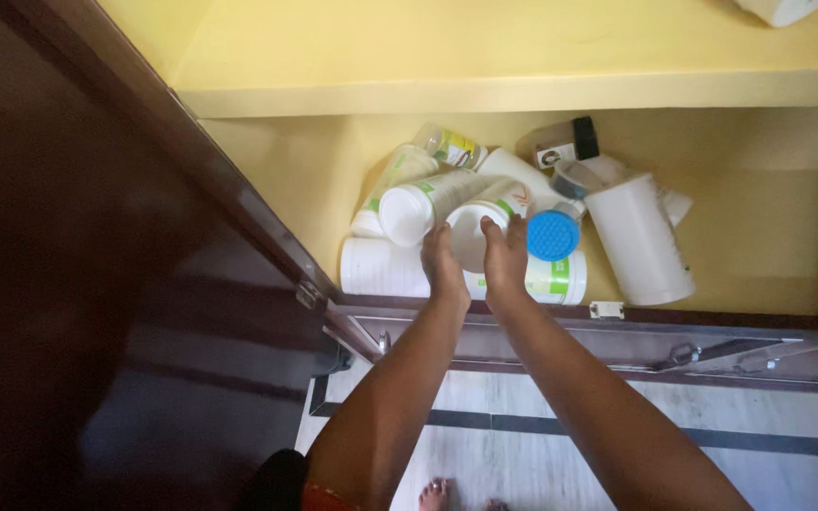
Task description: The person opens a wooden cabinet and repeatedly takes various plastic containers from the shelves, placing them one by one onto a nearby round table. The containers include white jars with green bands, a blue-lidded tub, a red-lidded tub, and a clear rectangular container.
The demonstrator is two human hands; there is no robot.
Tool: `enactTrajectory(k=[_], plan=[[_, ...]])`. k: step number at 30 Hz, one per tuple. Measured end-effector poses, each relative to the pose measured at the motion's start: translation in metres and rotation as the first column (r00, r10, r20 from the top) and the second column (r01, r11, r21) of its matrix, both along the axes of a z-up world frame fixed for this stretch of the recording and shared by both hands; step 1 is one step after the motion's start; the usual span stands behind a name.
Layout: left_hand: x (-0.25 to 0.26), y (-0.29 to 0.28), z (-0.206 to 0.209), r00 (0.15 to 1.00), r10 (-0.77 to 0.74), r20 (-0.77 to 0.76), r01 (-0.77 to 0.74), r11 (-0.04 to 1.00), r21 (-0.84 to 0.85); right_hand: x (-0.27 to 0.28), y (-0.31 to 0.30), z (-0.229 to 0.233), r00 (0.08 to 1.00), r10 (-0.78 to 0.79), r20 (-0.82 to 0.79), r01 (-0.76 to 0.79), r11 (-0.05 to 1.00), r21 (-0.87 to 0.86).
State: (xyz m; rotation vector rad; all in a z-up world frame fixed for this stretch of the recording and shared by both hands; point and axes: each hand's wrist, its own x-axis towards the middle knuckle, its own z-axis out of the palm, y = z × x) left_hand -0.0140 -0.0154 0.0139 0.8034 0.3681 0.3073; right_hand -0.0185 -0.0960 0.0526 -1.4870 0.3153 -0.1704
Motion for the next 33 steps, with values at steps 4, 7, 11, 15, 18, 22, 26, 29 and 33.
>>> enactTrajectory(k=[4,7,11,15,18,22,26,29,33], plan=[[-0.008,-0.008,0.017,0.997,0.003,-0.077,-0.005,1.0,-0.019,-0.007,-0.006,0.009,1.0,-0.023,0.005,0.023,1.0,0.001],[-0.016,-0.012,0.028,0.996,0.007,-0.086,-0.012,0.999,-0.053,-0.013,-0.011,0.014,1.0,-0.013,0.02,0.012,0.999,0.043],[-0.026,-0.017,0.038,1.0,0.025,-0.015,-0.026,0.996,-0.081,-0.019,-0.015,0.021,0.999,-0.004,0.046,0.002,1.0,0.03],[-0.028,-0.018,0.042,0.999,0.049,0.001,-0.049,0.995,-0.092,-0.023,-0.016,0.027,0.996,-0.013,0.083,0.015,1.0,-0.027],[-0.03,-0.019,0.048,0.996,0.082,0.042,-0.077,0.992,-0.102,-0.028,-0.017,0.035,0.997,0.01,0.081,-0.013,0.999,0.034],[-0.04,-0.021,0.06,0.995,0.094,0.043,-0.089,0.989,-0.115,-0.035,-0.02,0.046,0.993,0.033,0.116,-0.038,0.999,0.038],[-0.052,-0.025,0.073,0.995,0.086,0.044,-0.08,0.99,-0.116,-0.045,-0.022,0.058,0.992,0.044,0.116,-0.049,0.998,0.043],[-0.057,-0.027,0.081,0.992,0.108,0.058,-0.102,0.99,-0.096,-0.051,-0.025,0.068,0.992,0.051,0.115,-0.056,0.997,0.046],[-0.062,-0.032,0.086,0.985,0.132,0.108,-0.12,0.987,-0.11,-0.059,-0.029,0.078,0.991,0.071,0.117,-0.075,0.997,0.031]])
